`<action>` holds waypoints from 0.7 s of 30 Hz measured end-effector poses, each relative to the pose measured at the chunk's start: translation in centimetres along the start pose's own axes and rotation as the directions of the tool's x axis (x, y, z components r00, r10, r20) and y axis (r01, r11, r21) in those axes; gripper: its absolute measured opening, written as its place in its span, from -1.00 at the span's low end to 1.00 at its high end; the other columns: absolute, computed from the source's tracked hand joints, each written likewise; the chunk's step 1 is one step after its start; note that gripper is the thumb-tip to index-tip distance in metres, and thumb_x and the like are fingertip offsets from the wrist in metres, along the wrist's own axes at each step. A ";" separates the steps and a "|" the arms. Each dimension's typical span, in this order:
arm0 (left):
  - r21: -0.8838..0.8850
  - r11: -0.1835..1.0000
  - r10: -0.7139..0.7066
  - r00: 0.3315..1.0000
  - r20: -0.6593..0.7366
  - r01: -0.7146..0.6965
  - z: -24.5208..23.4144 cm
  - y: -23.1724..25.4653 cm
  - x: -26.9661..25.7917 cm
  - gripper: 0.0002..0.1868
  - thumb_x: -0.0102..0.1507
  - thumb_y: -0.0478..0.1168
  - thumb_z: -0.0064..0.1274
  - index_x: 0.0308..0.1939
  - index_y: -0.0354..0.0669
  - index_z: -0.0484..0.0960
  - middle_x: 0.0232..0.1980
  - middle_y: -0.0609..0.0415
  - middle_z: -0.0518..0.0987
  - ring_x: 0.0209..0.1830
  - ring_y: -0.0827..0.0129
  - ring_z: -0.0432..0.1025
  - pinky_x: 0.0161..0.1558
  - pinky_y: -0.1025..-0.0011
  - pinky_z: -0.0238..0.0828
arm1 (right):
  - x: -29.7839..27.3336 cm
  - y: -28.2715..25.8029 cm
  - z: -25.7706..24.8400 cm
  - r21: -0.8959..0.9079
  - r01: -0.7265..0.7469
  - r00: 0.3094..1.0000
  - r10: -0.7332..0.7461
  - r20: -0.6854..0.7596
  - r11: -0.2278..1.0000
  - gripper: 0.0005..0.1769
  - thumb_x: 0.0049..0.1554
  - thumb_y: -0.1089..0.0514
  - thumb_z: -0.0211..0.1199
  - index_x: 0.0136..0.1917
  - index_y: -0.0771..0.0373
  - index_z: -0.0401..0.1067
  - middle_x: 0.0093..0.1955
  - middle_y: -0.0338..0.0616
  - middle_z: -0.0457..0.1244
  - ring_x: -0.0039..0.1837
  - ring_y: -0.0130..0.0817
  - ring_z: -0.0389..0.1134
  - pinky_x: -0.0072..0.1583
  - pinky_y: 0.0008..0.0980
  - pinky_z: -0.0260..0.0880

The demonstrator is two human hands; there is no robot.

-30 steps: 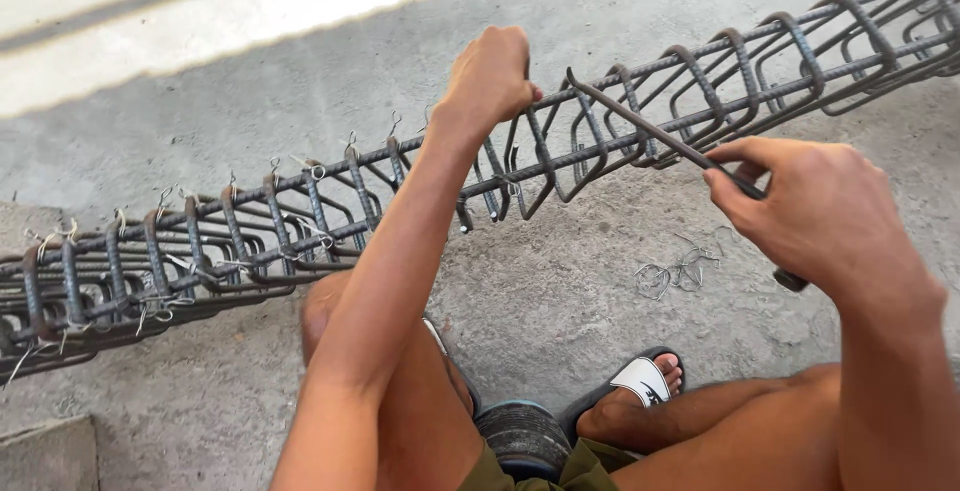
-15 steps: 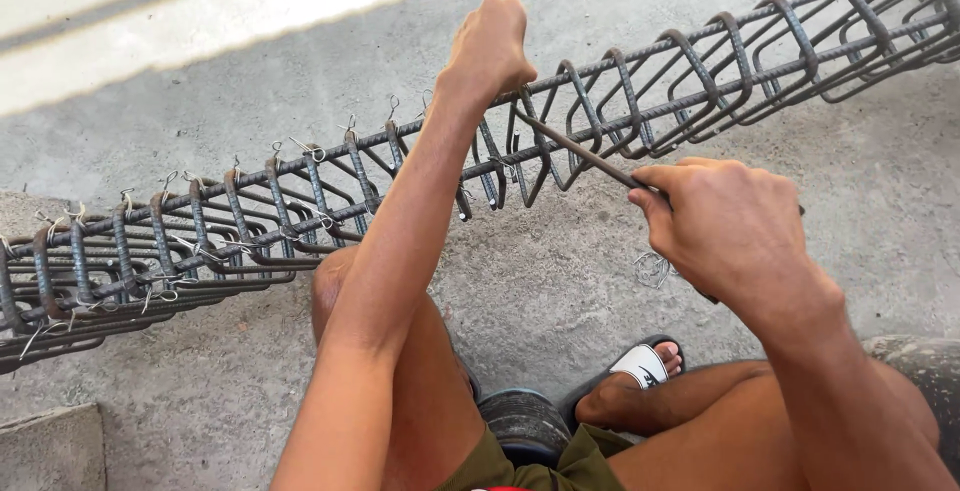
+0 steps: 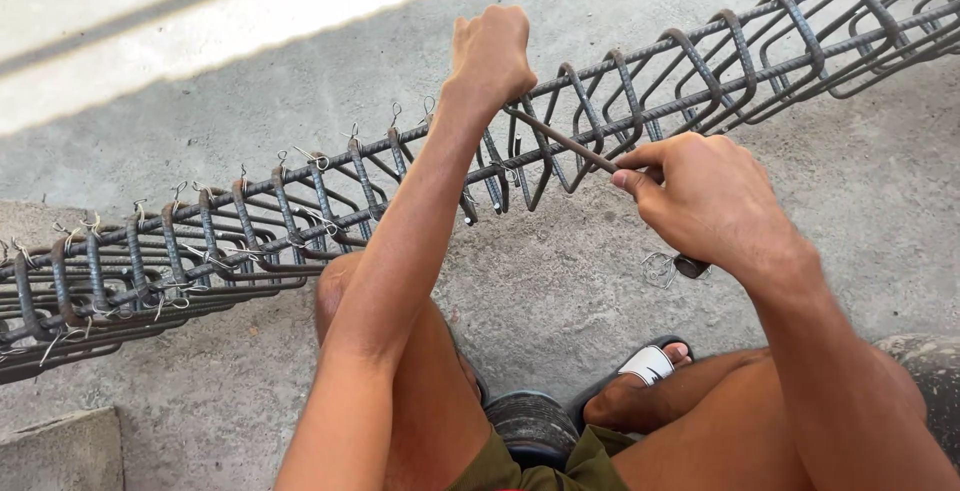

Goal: Tying rebar intersections using wire and a manual twisting hook tool

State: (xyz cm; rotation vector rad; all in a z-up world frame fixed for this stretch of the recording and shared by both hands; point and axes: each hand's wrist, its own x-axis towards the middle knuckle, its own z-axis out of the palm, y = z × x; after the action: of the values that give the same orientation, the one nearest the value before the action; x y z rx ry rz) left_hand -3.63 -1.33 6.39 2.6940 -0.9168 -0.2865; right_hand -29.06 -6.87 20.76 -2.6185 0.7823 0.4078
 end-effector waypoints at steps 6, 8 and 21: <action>0.020 1.000 -0.003 1.000 -0.015 0.004 -0.7 0.4 -0.1 -0.80 0.04 -0.33 0.36 -0.47 0.05 0.63 -0.54 0.27 0.52 -0.54 0.49 0.28 0.14 0.29 0.30 | -0.2 0.5 0.2 0.065 -0.005 1.000 0.006 -0.012 0.998 -0.73 0.22 0.07 0.18 0.10 0.05 0.64 -0.51 -0.11 0.34 -0.49 -0.24 0.21 -0.33 -0.22 0.19; 0.029 0.999 0.023 0.999 -0.038 -0.022 -0.2 0.0 0.3 -0.81 0.03 -0.29 0.39 -0.47 0.05 0.65 -0.54 0.27 0.55 -0.55 0.49 0.31 0.12 0.28 0.32 | -0.3 0.7 0.2 0.094 -0.010 1.000 0.011 -0.013 0.996 -0.73 0.22 0.07 0.19 0.10 0.08 0.64 -0.50 -0.11 0.33 -0.50 -0.27 0.17 -0.36 -0.24 0.14; 0.038 0.992 0.123 0.989 -0.084 -0.120 0.8 -1.1 0.3 -0.75 0.04 -0.11 0.46 -0.38 -0.05 0.68 -0.51 0.24 0.62 -0.54 0.40 0.38 0.13 0.17 0.23 | 1.6 6.4 7.4 -0.536 0.136 0.847 -0.379 -0.374 0.833 -0.83 0.24 -0.09 0.31 -0.09 -0.05 0.59 -0.49 -0.41 0.36 -0.48 -0.50 0.34 0.23 -0.26 0.41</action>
State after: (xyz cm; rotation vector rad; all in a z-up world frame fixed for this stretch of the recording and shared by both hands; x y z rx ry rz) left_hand -3.02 -0.87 5.28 2.6432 -1.0632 -0.1293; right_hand -32.65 -9.45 11.89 -3.3224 0.4616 -0.1499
